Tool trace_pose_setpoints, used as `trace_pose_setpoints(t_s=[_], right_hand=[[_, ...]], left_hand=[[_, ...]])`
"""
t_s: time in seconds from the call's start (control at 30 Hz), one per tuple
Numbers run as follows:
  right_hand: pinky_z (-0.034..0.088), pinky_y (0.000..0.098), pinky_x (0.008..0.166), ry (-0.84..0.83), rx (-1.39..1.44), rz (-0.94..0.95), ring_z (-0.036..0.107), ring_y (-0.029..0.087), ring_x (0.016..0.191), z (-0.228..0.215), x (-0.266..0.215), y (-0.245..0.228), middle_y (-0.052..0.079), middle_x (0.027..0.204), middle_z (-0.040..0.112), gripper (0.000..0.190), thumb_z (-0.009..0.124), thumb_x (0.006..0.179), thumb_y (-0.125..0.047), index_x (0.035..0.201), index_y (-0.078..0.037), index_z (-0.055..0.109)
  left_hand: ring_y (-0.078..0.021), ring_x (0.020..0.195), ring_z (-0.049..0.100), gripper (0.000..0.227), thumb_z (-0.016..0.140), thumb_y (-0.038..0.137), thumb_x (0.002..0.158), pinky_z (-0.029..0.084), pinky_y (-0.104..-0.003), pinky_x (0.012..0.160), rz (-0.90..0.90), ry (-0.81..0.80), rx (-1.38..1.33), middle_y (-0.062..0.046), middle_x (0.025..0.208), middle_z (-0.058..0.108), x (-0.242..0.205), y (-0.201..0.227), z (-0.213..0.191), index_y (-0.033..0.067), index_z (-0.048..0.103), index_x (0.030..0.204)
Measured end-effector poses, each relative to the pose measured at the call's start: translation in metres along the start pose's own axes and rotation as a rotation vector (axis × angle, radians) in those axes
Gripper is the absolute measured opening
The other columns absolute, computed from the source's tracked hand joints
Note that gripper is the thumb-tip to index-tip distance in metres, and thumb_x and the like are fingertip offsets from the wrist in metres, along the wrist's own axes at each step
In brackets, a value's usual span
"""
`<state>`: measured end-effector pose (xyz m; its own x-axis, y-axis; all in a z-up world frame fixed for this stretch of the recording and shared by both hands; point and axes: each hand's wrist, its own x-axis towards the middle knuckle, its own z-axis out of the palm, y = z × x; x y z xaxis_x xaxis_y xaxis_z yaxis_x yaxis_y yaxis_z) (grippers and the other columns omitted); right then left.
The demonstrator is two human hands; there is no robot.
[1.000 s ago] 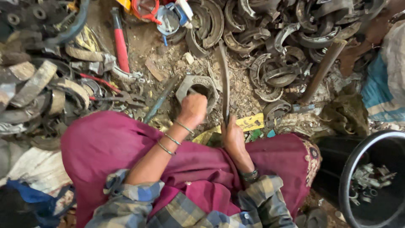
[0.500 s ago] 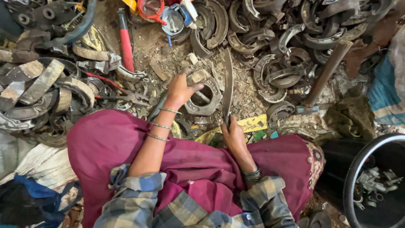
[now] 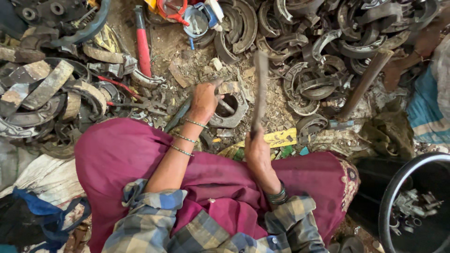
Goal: The person sits on the ground and repeatedly strikes a small metal piece with a curved blade to shape it. They adjust the piece's position on a metal base between strikes.
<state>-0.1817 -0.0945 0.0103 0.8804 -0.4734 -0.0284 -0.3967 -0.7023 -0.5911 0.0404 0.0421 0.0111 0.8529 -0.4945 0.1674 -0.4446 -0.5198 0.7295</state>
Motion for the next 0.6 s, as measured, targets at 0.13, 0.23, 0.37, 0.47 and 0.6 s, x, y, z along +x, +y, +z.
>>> trace_pose_setpoints(t_s=[0.13,0.23,0.37,0.47,0.6], right_hand=[[0.053,0.0526,0.061,-0.196,-0.210,-0.056,0.068,0.044,0.069,-0.002,0.008,-0.001,0.026,0.079,0.070,0.051,0.056,0.099,-0.017,0.144,0.001,0.039],[0.053,0.0531,0.058,-0.059,-0.122,-0.071,0.067,0.046,0.067,-0.013,0.007,-0.015,0.028,0.080,0.069,0.053,0.061,0.095,-0.022,0.140,0.002,0.042],[0.053,0.0501,0.059,0.172,0.033,-0.187,0.067,0.042,0.066,-0.032,-0.005,-0.014,0.025,0.084,0.068,0.043,0.056,0.104,-0.023,0.135,0.005,0.043],[0.054,0.0483,0.058,0.096,0.112,-0.073,0.066,0.039,0.066,-0.023,-0.001,-0.001,0.021,0.082,0.069,0.029,0.053,0.110,-0.024,0.123,0.001,0.051],[0.051,0.0485,0.055,-0.240,-0.177,-0.032,0.065,0.037,0.065,0.000,0.012,0.012,0.020,0.076,0.067,0.035,0.049,0.105,-0.019,0.130,0.004,0.044]], left_hand=[[-0.0390,0.087,0.072,0.053,0.088,0.014,0.072,0.057,-0.045,0.078,0.004,-0.003,-0.005,-0.022,0.096,0.073,-0.005,-0.009,0.007,0.0095,0.074,0.123],[-0.0394,0.089,0.071,0.037,0.091,0.024,0.074,0.056,-0.047,0.080,-0.022,-0.052,0.128,-0.022,0.092,0.073,-0.001,-0.019,0.013,0.0040,0.076,0.101],[-0.0407,0.084,0.070,0.049,0.089,0.016,0.069,0.055,-0.048,0.074,0.081,0.016,0.024,-0.024,0.089,0.071,-0.001,-0.030,0.027,0.0026,0.076,0.114],[-0.0402,0.086,0.070,0.046,0.091,0.022,0.070,0.055,-0.048,0.078,0.043,-0.075,0.098,-0.023,0.089,0.070,0.002,-0.031,0.028,-0.0026,0.073,0.105],[-0.0424,0.082,0.068,0.047,0.090,0.021,0.067,0.052,-0.051,0.076,0.072,-0.004,0.077,-0.023,0.083,0.070,0.002,-0.027,0.025,0.0010,0.076,0.107]])
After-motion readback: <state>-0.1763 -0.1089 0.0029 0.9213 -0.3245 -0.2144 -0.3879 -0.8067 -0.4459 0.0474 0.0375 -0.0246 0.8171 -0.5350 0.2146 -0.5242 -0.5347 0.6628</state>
